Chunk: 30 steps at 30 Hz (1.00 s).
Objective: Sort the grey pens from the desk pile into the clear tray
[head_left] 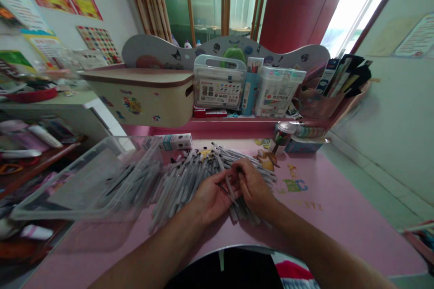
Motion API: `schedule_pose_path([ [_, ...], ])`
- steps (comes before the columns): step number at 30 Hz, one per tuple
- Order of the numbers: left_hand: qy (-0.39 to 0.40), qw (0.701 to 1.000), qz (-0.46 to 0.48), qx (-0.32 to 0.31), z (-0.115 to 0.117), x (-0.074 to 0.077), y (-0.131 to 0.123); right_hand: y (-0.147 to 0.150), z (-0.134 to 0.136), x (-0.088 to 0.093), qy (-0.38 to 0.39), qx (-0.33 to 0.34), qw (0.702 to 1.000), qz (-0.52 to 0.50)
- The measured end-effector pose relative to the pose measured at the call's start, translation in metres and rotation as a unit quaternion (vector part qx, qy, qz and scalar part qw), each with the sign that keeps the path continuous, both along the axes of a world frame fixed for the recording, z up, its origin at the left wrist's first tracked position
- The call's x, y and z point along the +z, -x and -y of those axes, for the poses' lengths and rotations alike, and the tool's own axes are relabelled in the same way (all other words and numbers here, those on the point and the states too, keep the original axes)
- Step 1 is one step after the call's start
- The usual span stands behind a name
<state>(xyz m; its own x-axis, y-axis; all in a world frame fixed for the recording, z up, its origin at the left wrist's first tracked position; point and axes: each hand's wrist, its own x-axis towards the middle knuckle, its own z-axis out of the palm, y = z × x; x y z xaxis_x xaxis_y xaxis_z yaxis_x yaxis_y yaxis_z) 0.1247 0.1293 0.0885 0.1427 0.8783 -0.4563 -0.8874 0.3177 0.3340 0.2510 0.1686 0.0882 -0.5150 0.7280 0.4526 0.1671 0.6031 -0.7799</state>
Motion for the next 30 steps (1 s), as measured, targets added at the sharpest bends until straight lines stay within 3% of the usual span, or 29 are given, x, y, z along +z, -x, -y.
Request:
schedule_pose_path([
  [5, 0.02, 0.999, 0.01, 0.031, -0.002, 0.002, -0.001, 0.0, 0.001, 0.001, -0.025, 0.042, 0.999, 0.018],
  [11, 0.016, 0.998, 0.002, 0.054, -0.002, 0.005, -0.001, -0.006, -0.004, 0.007, 0.002, 0.066, 0.998, 0.006],
  [16, 0.038, 0.996, -0.079, -0.007, 0.003, 0.011, 0.011, -0.023, -0.032, 0.015, 0.023, -0.044, 0.997, -0.053],
  [19, -0.008, 0.987, -0.163, 0.005, 0.008, 0.032, 0.024, -0.034, -0.056, 0.014, 0.09, -0.108, 0.986, -0.092],
  [23, -0.108, 0.952, -0.277, 0.069, 0.023, 0.077, 0.046, -0.044, -0.076, 0.009, 0.092, -0.075, 0.992, 0.042],
  [27, -0.102, 0.91, -0.379, 0.133, 0.041, 0.111, 0.087, -0.047, -0.081, 0.005, 0.018, -0.064, 0.976, 0.205],
  [28, -0.112, 0.885, -0.426, 0.152, 0.044, 0.115, 0.101, -0.048, -0.081, 0.005, 0.001, -0.058, 0.97, 0.238],
  [30, -0.116, 0.805, -0.549, 0.195, 0.049, 0.119, 0.135, -0.049, -0.08, 0.006, -0.025, -0.038, 0.954, 0.297],
])
